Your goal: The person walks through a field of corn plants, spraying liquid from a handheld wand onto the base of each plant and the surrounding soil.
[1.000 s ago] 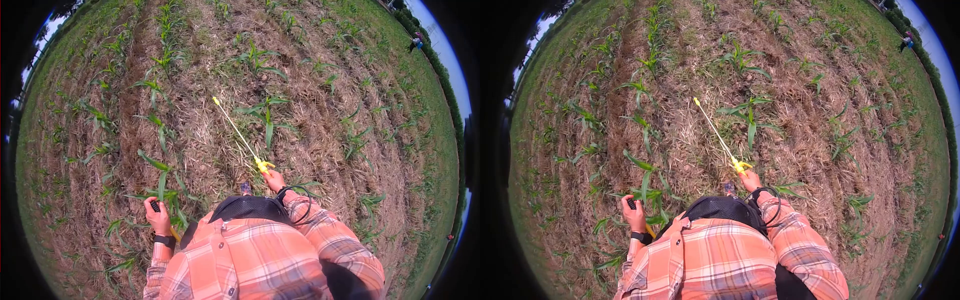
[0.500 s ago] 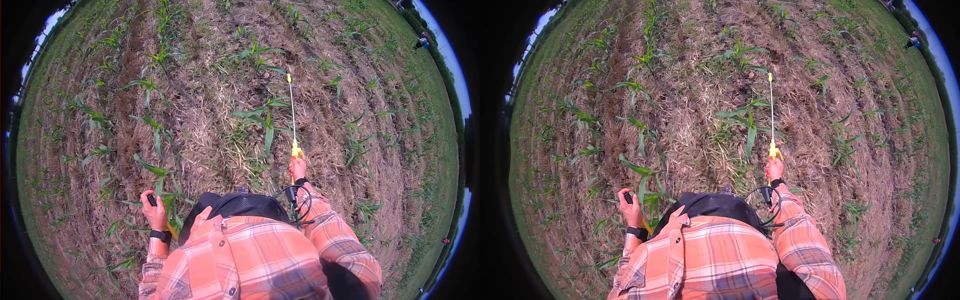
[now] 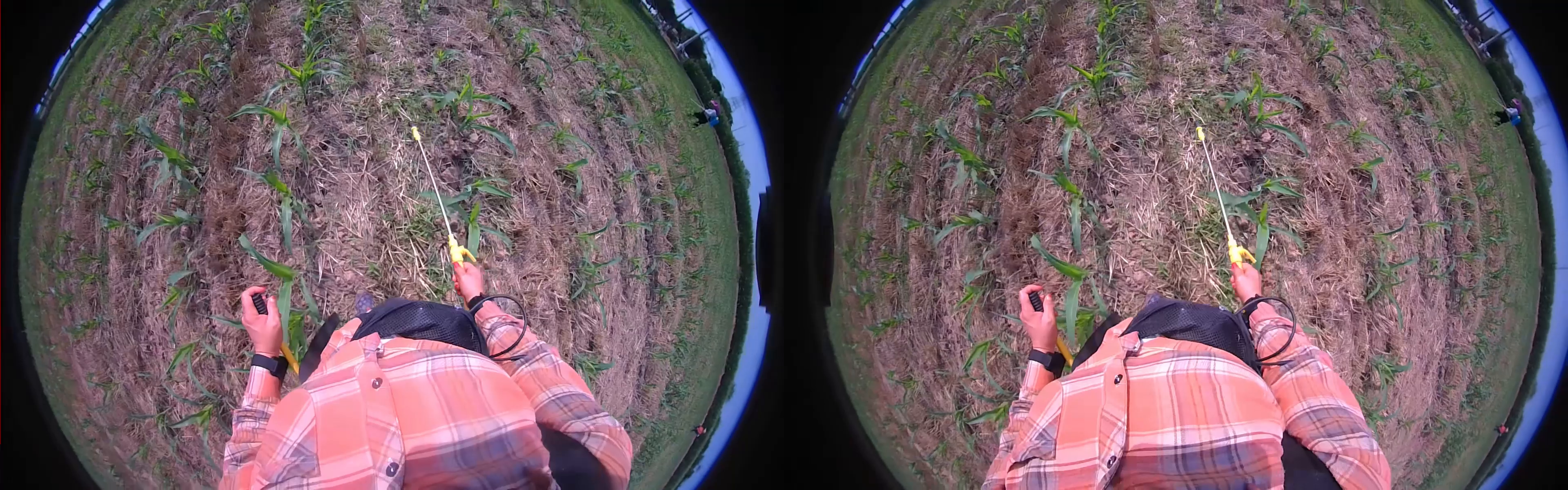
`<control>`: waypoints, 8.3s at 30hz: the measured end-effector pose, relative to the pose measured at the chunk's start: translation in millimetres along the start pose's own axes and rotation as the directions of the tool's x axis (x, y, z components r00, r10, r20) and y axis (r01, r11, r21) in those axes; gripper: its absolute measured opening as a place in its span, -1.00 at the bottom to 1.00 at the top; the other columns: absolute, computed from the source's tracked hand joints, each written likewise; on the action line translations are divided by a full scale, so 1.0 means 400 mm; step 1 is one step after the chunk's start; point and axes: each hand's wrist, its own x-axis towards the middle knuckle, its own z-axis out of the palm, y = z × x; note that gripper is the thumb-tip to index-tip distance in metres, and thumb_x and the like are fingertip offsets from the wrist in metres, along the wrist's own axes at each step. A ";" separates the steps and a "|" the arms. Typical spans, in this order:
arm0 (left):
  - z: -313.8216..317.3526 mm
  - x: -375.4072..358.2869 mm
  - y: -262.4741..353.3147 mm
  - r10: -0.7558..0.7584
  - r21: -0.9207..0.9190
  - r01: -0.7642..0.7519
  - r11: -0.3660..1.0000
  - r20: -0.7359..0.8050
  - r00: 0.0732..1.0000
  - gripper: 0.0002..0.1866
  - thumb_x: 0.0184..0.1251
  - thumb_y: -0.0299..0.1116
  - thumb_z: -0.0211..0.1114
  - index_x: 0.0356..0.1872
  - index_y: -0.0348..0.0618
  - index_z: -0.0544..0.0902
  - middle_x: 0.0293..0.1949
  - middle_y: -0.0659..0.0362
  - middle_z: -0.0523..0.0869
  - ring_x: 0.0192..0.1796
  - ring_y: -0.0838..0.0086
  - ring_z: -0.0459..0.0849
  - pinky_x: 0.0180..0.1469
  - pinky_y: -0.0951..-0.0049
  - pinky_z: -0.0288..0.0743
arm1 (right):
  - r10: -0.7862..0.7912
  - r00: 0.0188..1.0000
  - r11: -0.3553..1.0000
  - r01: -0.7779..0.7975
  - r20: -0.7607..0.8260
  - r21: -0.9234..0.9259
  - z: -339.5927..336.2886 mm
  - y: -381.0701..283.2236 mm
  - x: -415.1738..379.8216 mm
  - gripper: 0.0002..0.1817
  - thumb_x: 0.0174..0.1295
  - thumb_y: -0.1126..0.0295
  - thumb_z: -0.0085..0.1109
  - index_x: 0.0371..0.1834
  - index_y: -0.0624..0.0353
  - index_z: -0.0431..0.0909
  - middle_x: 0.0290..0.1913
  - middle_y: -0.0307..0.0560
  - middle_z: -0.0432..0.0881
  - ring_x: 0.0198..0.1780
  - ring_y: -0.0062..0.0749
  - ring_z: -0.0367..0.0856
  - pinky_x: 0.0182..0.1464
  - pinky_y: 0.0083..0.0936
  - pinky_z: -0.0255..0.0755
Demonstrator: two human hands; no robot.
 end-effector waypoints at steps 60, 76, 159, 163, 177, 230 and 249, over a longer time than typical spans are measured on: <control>0.383 0.743 0.242 0.179 0.108 -0.174 0.979 -0.045 0.983 -0.77 -0.06 -0.58 0.09 -0.31 -0.17 0.36 -0.57 0.04 0.46 -0.52 0.22 0.50 -0.43 0.33 0.35 | -0.014 0.981 0.989 0.043 -0.195 0.143 0.050 -0.472 0.693 -0.71 0.13 0.20 -0.01 -0.61 0.16 0.36 -0.77 -0.19 0.35 -0.85 -0.53 0.24 -0.84 -0.58 0.12; 0.274 0.916 0.216 0.004 0.027 -0.001 1.000 -0.116 0.993 -0.79 -0.01 -0.56 0.11 -0.29 -0.15 0.40 -0.64 0.24 0.40 -0.61 0.54 0.39 -0.53 0.51 0.28 | -0.165 0.907 0.825 0.342 0.387 -0.451 0.383 -0.728 0.660 -0.72 0.12 0.14 0.04 -0.37 0.14 0.49 -0.61 -0.25 0.48 -0.60 -0.63 0.40 -0.56 -0.62 0.25; 0.903 1.908 0.601 0.057 0.037 -0.053 0.998 -0.119 0.991 -0.79 0.03 -0.57 0.11 -0.27 -0.12 0.39 -0.66 0.26 0.40 -0.65 0.60 0.40 -0.60 0.53 0.27 | -0.209 0.755 0.750 0.532 0.621 -0.393 0.426 -1.494 1.562 -0.66 0.07 0.13 0.04 -0.26 0.17 0.50 -0.45 0.01 0.57 -0.34 -0.34 0.54 -0.31 -0.43 0.33; 1.009 1.975 0.675 0.096 0.030 -0.094 0.995 -0.092 0.991 -0.79 0.02 -0.57 0.11 -0.28 -0.13 0.39 -0.68 0.27 0.38 -0.66 0.59 0.37 -0.59 0.52 0.25 | -0.313 0.834 0.733 0.516 0.454 -0.444 0.370 -1.481 1.708 -0.68 0.09 0.13 0.03 -0.34 0.18 0.50 -0.58 -0.13 0.52 -0.50 -0.48 0.49 -0.46 -0.52 0.30; 1.179 2.099 0.783 0.175 0.200 -0.166 0.966 -0.026 0.984 -0.79 -0.03 -0.52 0.14 -0.31 -0.12 0.40 -0.66 0.13 0.42 -0.65 0.39 0.43 -0.54 0.43 0.31 | 0.016 1.000 0.967 -0.013 -0.009 0.256 0.187 -1.572 1.946 -0.75 0.19 0.21 -0.07 -0.51 0.14 0.31 -0.74 -0.25 0.33 -0.83 -0.63 0.23 -0.85 -0.65 0.11; 1.652 2.634 1.023 0.065 0.011 -0.065 0.998 -0.025 0.998 -0.79 -0.01 -0.57 0.11 -0.30 -0.17 0.38 -0.65 0.22 0.35 -0.62 0.51 0.35 -0.56 0.47 0.22 | -0.072 0.989 0.968 0.099 0.126 -0.231 0.180 -2.060 2.491 -0.76 0.14 0.21 0.02 -0.45 0.17 0.49 -0.67 -0.26 0.46 -0.68 -0.62 0.37 -0.64 -0.60 0.22; 1.664 2.879 0.976 0.022 0.011 -0.022 1.000 -0.027 0.999 -0.79 0.03 -0.55 0.12 -0.26 -0.12 0.39 -0.66 0.26 0.37 -0.64 0.57 0.35 -0.57 0.52 0.24 | 0.040 0.989 0.990 -0.020 -0.141 0.142 0.243 -2.226 2.638 -0.74 0.17 0.21 -0.03 -0.49 0.17 0.35 -0.74 -0.24 0.34 -0.82 -0.62 0.24 -0.85 -0.63 0.11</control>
